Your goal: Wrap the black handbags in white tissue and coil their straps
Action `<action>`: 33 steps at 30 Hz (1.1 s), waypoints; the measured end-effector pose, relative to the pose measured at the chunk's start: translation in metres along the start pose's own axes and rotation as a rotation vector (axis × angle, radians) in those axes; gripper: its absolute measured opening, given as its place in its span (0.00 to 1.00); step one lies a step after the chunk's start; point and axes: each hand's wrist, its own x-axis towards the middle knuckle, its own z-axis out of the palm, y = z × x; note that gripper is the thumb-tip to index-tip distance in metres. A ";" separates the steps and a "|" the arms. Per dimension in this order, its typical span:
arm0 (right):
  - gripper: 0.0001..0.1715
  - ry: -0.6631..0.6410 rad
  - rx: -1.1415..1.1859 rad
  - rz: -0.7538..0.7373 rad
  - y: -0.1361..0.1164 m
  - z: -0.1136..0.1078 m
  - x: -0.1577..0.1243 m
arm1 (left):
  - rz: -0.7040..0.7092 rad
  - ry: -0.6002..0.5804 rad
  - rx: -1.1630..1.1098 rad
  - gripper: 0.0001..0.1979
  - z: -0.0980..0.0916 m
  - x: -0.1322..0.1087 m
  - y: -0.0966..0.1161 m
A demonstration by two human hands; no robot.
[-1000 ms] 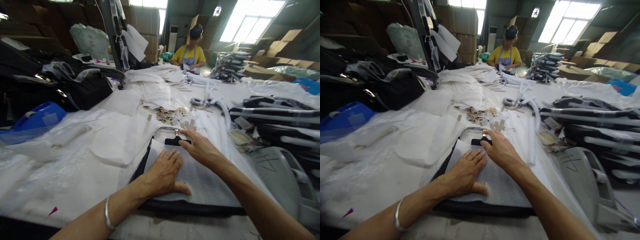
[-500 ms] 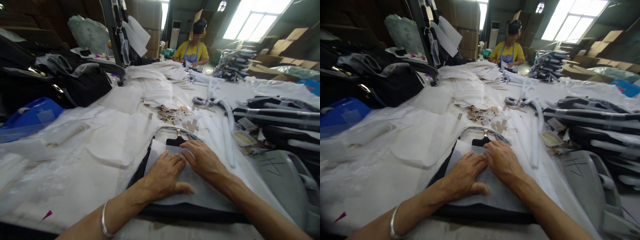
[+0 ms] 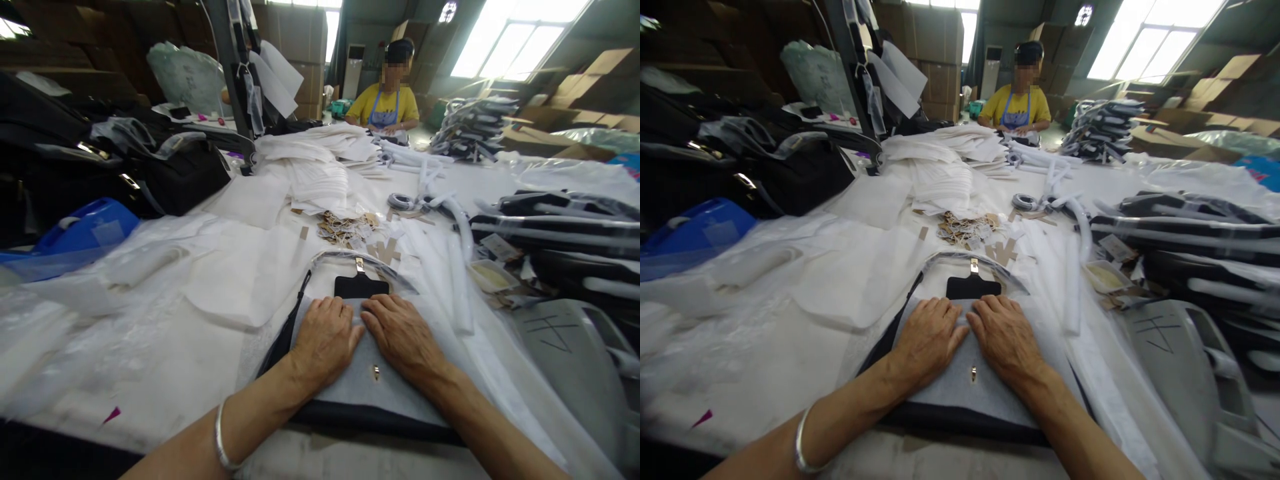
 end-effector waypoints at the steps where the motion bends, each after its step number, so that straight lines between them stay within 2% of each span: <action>1: 0.15 -0.015 0.009 -0.003 0.000 -0.001 0.000 | 0.001 -0.001 0.014 0.12 -0.001 0.001 0.000; 7: 0.22 -0.044 0.031 0.021 0.000 -0.003 0.001 | 0.029 0.017 0.036 0.15 0.000 0.004 -0.001; 12: 0.23 -0.011 -0.002 0.044 0.001 0.001 0.000 | 0.048 0.026 0.009 0.15 -0.002 0.006 -0.002; 21: 0.25 0.034 0.063 -0.017 0.002 0.001 -0.002 | 0.123 0.097 -0.067 0.15 -0.001 0.005 -0.006; 28: 0.26 0.084 0.049 -0.039 0.000 -0.001 -0.006 | 0.130 0.093 -0.069 0.18 0.001 0.005 -0.007; 31: 0.25 0.048 0.037 -0.006 0.000 0.000 -0.005 | 0.105 0.066 -0.059 0.19 0.001 0.007 -0.006; 33: 0.24 -0.020 0.025 0.043 0.000 0.001 -0.001 | 0.087 0.047 -0.039 0.20 0.002 0.007 -0.005</action>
